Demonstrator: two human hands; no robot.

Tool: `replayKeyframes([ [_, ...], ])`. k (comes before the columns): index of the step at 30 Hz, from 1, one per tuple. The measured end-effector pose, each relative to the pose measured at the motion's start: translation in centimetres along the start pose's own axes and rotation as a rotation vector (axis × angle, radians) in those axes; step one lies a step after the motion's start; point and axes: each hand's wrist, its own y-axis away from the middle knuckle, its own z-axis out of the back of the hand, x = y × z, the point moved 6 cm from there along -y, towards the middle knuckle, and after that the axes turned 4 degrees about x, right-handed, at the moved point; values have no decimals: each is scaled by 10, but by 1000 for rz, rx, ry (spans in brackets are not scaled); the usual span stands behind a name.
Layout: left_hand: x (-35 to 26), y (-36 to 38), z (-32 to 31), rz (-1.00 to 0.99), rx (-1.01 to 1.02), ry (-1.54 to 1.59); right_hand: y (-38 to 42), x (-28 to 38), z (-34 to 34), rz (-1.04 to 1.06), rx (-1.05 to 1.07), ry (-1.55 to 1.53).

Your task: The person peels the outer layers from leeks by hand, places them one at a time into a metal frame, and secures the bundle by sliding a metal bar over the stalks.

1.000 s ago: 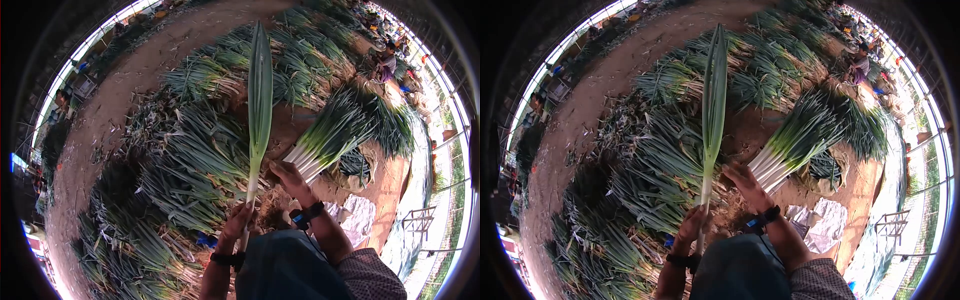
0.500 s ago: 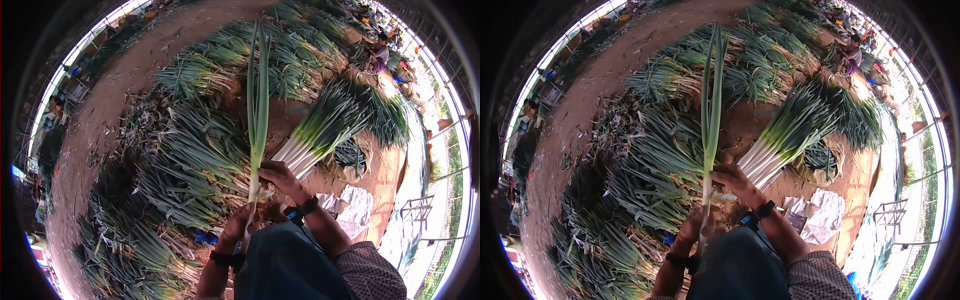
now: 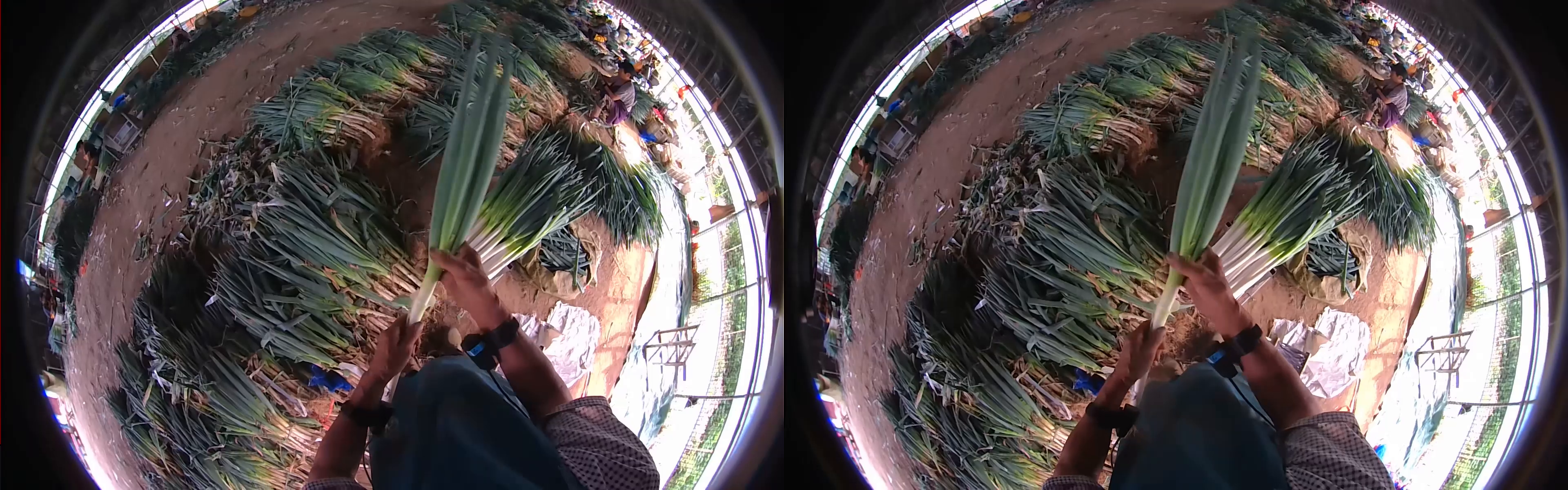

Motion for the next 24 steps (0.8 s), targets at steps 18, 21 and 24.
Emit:
replayKeyframes([
  [18, -1, -88, -17, -221, -244, 1094, -7, 3, 84, 23, -398, -232],
  [21, -26, -62, -12, -106, -203, 938, -9, 2, 149, 62, -409, -329],
  [24, -22, -18, 6, 53, -206, 624, 0, 47, 201, 184, -463, -268],
])
